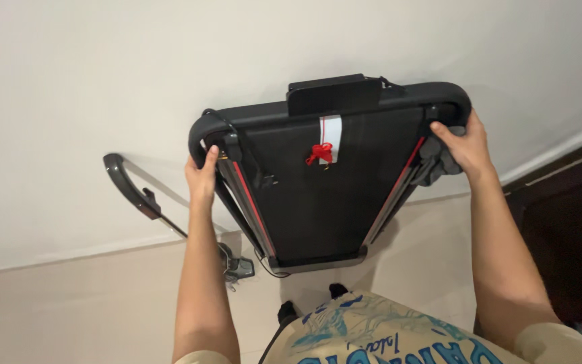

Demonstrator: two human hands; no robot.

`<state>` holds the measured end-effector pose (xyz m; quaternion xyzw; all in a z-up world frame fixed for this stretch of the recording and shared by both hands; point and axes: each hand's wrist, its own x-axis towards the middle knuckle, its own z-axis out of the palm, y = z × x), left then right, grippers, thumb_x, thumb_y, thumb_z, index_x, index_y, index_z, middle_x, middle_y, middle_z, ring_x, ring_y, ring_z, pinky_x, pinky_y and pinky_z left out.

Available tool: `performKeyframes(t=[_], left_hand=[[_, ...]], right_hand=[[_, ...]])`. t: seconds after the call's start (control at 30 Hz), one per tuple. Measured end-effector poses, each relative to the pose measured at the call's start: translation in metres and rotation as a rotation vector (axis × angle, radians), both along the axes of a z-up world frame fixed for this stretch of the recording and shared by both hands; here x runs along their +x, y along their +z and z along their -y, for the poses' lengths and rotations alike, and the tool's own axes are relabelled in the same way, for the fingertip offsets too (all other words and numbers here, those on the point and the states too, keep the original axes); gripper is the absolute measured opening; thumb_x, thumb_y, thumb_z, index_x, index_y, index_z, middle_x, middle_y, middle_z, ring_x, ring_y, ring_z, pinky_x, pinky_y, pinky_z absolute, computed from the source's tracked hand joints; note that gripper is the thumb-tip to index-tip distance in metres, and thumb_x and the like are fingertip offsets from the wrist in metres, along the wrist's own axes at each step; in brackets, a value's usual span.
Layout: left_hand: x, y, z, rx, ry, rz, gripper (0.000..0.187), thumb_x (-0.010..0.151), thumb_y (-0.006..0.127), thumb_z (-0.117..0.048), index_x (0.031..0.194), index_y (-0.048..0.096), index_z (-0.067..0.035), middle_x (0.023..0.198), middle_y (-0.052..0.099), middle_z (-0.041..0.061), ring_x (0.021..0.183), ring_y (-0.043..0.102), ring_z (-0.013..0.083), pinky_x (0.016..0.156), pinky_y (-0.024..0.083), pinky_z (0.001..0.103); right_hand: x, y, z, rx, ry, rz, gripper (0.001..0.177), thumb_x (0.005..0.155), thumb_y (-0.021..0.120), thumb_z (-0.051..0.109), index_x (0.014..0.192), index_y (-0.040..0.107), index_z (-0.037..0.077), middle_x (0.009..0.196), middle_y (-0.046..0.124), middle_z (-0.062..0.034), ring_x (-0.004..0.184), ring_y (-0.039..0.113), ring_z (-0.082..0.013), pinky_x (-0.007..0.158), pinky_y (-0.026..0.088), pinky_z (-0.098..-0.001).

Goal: The person lifts a folded treadmill and positions it upright against a wall. They then use a gray cloth to wipe the treadmill's frame, console, and running belt, cleaning various surfaces.

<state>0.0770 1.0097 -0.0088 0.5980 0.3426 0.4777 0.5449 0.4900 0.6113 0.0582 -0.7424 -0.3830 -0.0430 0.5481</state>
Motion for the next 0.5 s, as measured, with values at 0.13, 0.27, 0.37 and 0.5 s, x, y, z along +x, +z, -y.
performKeyframes(t=[0.13, 0.27, 0.37, 0.5], left_hand=[[-0.003, 0.03, -0.001, 0.127, -0.108, 0.1, 0.046, 0.087, 0.084, -0.027, 0.119, 0.063, -0.001, 0.105, 0.071, 0.004, 0.093, 0.065, 0.0138, 0.085, 0.054, 0.03], [-0.003, 0.034, -0.006, 0.086, -0.156, 0.038, 0.042, 0.087, 0.083, -0.026, 0.118, 0.069, -0.001, 0.106, 0.073, 0.005, 0.095, 0.065, 0.0135, 0.088, 0.053, 0.029], [-0.001, 0.018, -0.018, 0.036, -0.164, 0.062, 0.041, 0.088, 0.085, -0.027, 0.114, 0.071, 0.001, 0.105, 0.072, 0.005, 0.095, 0.064, 0.0142, 0.088, 0.052, 0.03], [-0.003, -0.003, -0.024, 0.046, -0.09, 0.005, 0.047, 0.085, 0.086, -0.036, 0.112, 0.072, 0.0, 0.103, 0.073, 0.004, 0.094, 0.064, 0.0145, 0.088, 0.052, 0.031]], right_hand=[[0.0, 0.0, 0.001, 0.04, 0.06, -0.029, 0.061, 0.091, 0.084, 0.026, 0.138, 0.058, -0.001, 0.13, 0.067, -0.0121, 0.12, 0.062, -0.0223, 0.105, 0.049, -0.0361], [0.001, 0.0, 0.001, -0.004, 0.046, -0.214, 0.052, 0.09, 0.082, 0.026, 0.129, 0.064, -0.001, 0.122, 0.07, -0.009, 0.111, 0.065, -0.0185, 0.099, 0.052, -0.0333], [0.004, -0.001, 0.001, -0.011, 0.035, -0.226, 0.048, 0.092, 0.081, 0.026, 0.128, 0.064, -0.002, 0.119, 0.071, -0.0085, 0.11, 0.065, -0.0177, 0.098, 0.053, -0.0324], [0.017, -0.012, -0.002, -0.002, 0.056, -0.197, 0.046, 0.094, 0.079, 0.023, 0.128, 0.064, -0.003, 0.12, 0.071, -0.0084, 0.112, 0.065, -0.0174, 0.1, 0.051, -0.0335]])
